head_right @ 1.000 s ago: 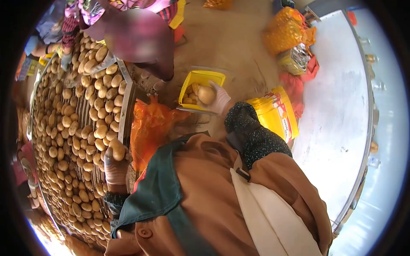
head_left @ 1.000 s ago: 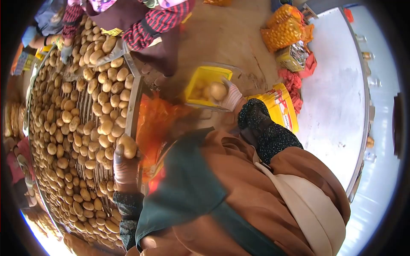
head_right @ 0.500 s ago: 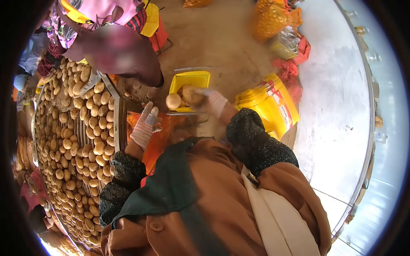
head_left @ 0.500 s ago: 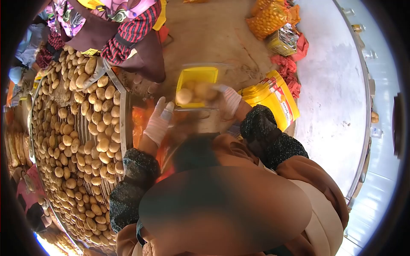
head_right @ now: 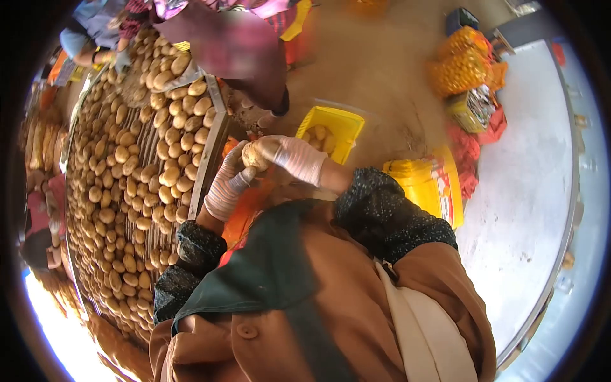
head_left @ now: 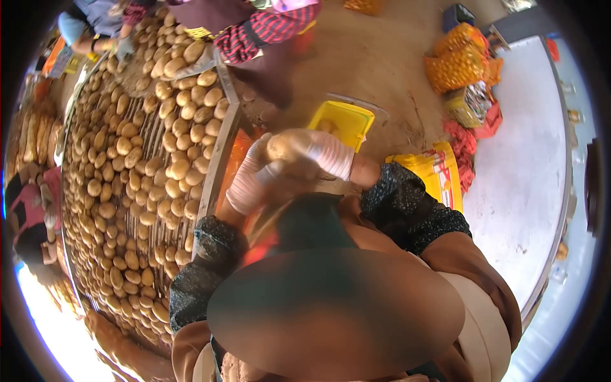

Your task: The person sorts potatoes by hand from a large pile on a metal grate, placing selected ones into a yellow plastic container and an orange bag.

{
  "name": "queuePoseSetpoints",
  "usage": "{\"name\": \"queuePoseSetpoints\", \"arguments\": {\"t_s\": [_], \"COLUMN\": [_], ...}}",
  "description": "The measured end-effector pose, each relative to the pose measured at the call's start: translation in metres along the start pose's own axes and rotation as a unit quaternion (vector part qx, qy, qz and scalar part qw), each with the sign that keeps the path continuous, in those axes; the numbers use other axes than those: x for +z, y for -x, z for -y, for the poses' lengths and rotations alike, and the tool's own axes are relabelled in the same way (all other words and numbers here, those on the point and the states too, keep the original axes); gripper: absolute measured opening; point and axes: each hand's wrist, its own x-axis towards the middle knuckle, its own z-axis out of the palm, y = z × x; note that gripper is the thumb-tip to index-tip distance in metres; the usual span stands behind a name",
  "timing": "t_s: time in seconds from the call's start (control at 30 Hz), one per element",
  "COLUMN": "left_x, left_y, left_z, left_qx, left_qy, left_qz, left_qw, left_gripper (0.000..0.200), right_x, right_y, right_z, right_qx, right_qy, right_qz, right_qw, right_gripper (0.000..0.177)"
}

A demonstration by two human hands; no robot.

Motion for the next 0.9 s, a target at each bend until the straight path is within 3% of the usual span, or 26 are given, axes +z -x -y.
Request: {"name": "queuePoseSetpoints", "arguments": {"t_s": [0.07,0.2,0.33,0.43,0.53,0.57,0.67,0.77,0.8,0.83,0.9], "left_x": [0.006,-0.021,-0.031,-0.053,-0.054,-0.054,-0.063,-0.077,-0.085,-0.086,-0.082], "left_y": [0.014,0.032,0.055,0.066,0.076,0.082,0.092,0.094,0.088,0.085,0.085], "left_z": [-0.019,0.008,0.012,0.020,0.019,0.013,0.012,0.032,0.045,0.047,0.050], "left_qx": [0.004,0.067,0.108,0.166,0.196,0.170,0.175,0.168,0.211,0.197,0.155], "left_qy": [-0.002,-0.101,-0.096,-0.130,-0.052,-0.011,0.025,-0.051,-0.136,-0.192,-0.231], "left_qz": [0.030,-0.060,-0.126,-0.144,-0.178,-0.196,-0.213,-0.254,-0.244,-0.230,-0.211], "left_qw": [1.000,0.991,0.981,0.967,0.963,0.966,0.961,0.951,0.937,0.934,0.937], "left_gripper": [0.076,0.072,0.083,0.085,0.084,0.084,0.084,0.084,0.083,0.083,0.082], "right_x": [0.023,0.042,0.061,0.081,0.094,0.097,0.101,0.103,0.102,0.102,0.100], "right_y": [-0.005,-0.016,-0.041,-0.062,-0.083,-0.089,-0.100,-0.096,-0.086,-0.077,-0.066], "right_z": [0.001,0.016,0.006,0.005,-0.021,-0.029,-0.042,-0.047,-0.047,-0.043,-0.041], "right_qx": [-0.098,-0.107,-0.135,-0.085,-0.104,-0.064,0.025,-0.029,-0.007,0.017,0.047], "right_qy": [0.071,0.288,0.372,0.330,0.299,0.177,0.123,0.120,0.082,0.044,0.061], "right_qz": [0.000,0.026,0.064,0.076,0.036,0.058,0.033,0.127,0.153,0.178,0.154], "right_qw": [0.993,0.951,0.916,0.937,0.948,0.980,0.992,0.984,0.985,0.983,0.985], "right_gripper": [0.058,0.053,0.046,0.043,0.041,0.049,0.066,0.076,0.075,0.075,0.061]}}
